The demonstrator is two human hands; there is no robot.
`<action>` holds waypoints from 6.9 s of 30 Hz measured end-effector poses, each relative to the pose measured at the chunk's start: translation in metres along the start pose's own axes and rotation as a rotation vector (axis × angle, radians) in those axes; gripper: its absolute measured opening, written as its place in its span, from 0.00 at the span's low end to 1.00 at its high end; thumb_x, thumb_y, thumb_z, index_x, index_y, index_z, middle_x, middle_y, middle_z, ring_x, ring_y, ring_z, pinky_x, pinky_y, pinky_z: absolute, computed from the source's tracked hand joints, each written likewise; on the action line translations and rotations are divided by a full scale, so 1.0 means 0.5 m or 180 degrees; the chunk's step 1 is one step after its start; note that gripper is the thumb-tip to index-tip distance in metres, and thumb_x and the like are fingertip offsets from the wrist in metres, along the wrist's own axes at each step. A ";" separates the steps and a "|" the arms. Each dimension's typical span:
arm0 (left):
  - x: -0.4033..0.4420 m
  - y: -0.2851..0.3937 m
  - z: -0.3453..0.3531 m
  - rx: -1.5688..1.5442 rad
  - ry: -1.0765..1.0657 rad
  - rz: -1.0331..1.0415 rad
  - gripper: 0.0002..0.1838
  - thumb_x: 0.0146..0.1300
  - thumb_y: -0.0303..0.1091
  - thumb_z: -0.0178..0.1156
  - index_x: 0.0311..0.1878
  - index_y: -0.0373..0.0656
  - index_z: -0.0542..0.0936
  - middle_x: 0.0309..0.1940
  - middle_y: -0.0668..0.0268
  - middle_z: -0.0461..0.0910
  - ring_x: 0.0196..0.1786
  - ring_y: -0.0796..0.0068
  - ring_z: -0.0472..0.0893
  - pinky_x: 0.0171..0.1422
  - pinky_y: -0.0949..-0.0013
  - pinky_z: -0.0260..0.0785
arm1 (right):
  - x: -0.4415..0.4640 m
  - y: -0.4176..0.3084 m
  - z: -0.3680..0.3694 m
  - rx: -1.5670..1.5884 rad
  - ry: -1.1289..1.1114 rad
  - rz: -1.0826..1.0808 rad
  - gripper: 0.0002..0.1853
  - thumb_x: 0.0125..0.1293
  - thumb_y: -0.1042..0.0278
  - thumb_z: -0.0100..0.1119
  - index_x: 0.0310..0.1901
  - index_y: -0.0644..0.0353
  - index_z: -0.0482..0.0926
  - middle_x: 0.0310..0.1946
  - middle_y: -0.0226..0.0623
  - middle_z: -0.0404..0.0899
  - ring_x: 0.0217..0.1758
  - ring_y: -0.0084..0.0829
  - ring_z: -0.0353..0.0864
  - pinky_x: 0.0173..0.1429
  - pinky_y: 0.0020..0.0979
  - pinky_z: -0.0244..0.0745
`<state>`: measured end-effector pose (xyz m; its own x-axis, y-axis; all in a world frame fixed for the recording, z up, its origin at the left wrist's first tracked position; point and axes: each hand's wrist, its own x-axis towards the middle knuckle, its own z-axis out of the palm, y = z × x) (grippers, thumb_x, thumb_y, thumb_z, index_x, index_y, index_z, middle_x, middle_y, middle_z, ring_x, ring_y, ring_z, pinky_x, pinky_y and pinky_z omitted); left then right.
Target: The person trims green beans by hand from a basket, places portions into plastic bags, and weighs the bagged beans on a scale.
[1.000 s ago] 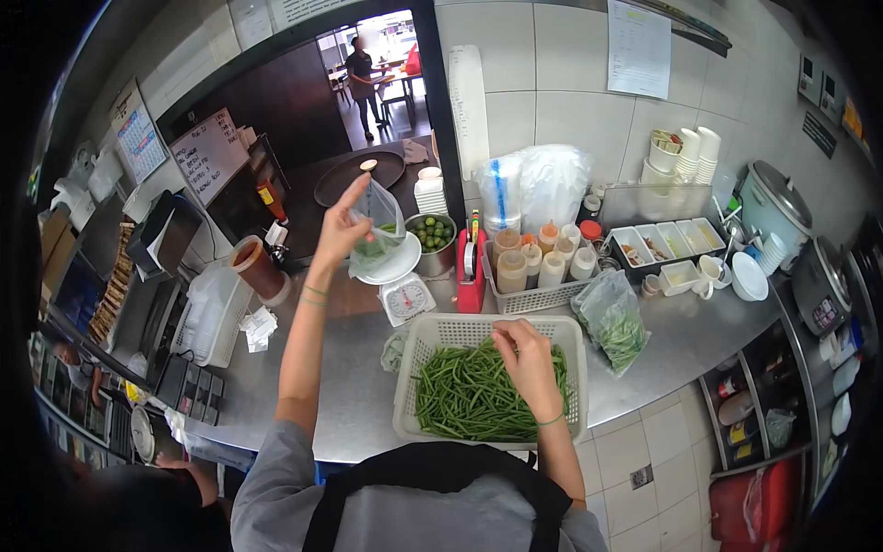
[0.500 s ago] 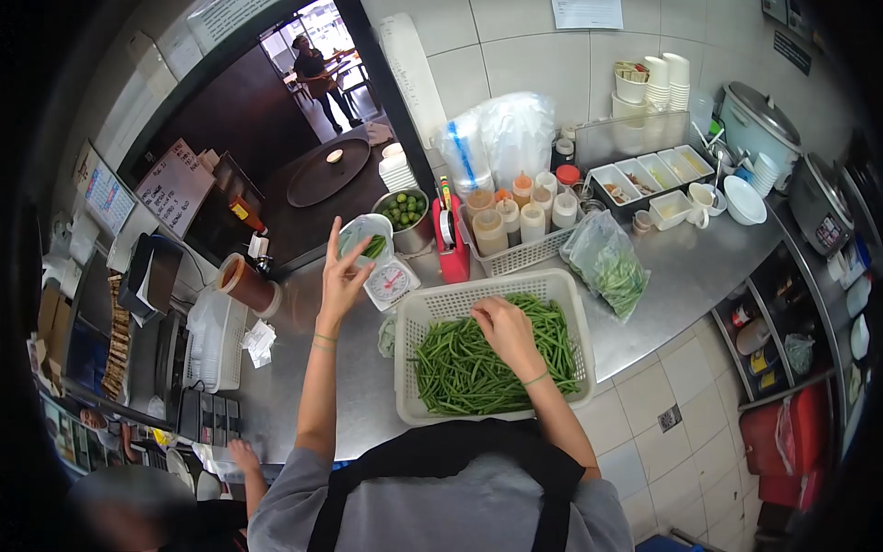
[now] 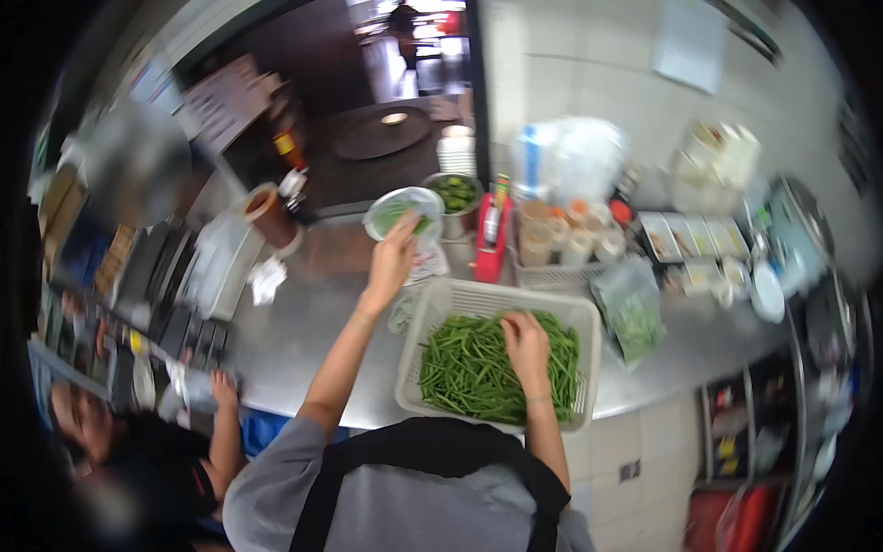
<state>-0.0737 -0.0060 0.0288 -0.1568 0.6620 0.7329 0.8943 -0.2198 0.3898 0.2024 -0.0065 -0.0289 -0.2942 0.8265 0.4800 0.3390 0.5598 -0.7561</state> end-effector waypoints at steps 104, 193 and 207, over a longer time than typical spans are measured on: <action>-0.326 -0.035 -0.009 -0.1178 -0.0651 -0.2330 0.21 0.63 0.30 0.52 0.60 0.44 0.68 0.55 0.53 0.72 0.54 0.52 0.74 0.56 0.58 0.68 | -0.045 0.100 -0.077 -0.1996 -0.1556 0.0659 0.26 0.63 0.59 0.54 0.61 0.58 0.67 0.59 0.55 0.66 0.61 0.53 0.65 0.61 0.46 0.62; -0.075 0.197 0.004 -0.1520 -0.0360 0.0503 0.17 0.54 0.25 0.63 0.48 0.39 0.74 0.53 0.53 0.70 0.52 0.58 0.76 0.51 0.63 0.70 | 0.394 -0.118 -0.113 0.1276 -0.0728 0.0405 0.08 0.64 0.75 0.54 0.43 0.67 0.79 0.26 0.31 0.79 0.25 0.18 0.78 0.29 0.20 0.75; -0.137 0.065 0.115 -0.0841 0.0679 -0.0463 0.18 0.60 0.17 0.48 0.53 0.37 0.76 0.47 0.53 0.76 0.47 0.57 0.78 0.52 0.65 0.69 | 0.112 0.064 0.196 -0.0389 -0.3166 -0.0932 0.14 0.62 0.63 0.49 0.43 0.63 0.78 0.43 0.50 0.79 0.46 0.52 0.76 0.51 0.41 0.71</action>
<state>-0.0096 -0.0175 -0.0408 -0.3831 0.5417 0.7482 0.7215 -0.3303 0.6085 0.1094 0.0519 -0.0697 -0.9638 0.2665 0.0124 0.2076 0.7784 -0.5925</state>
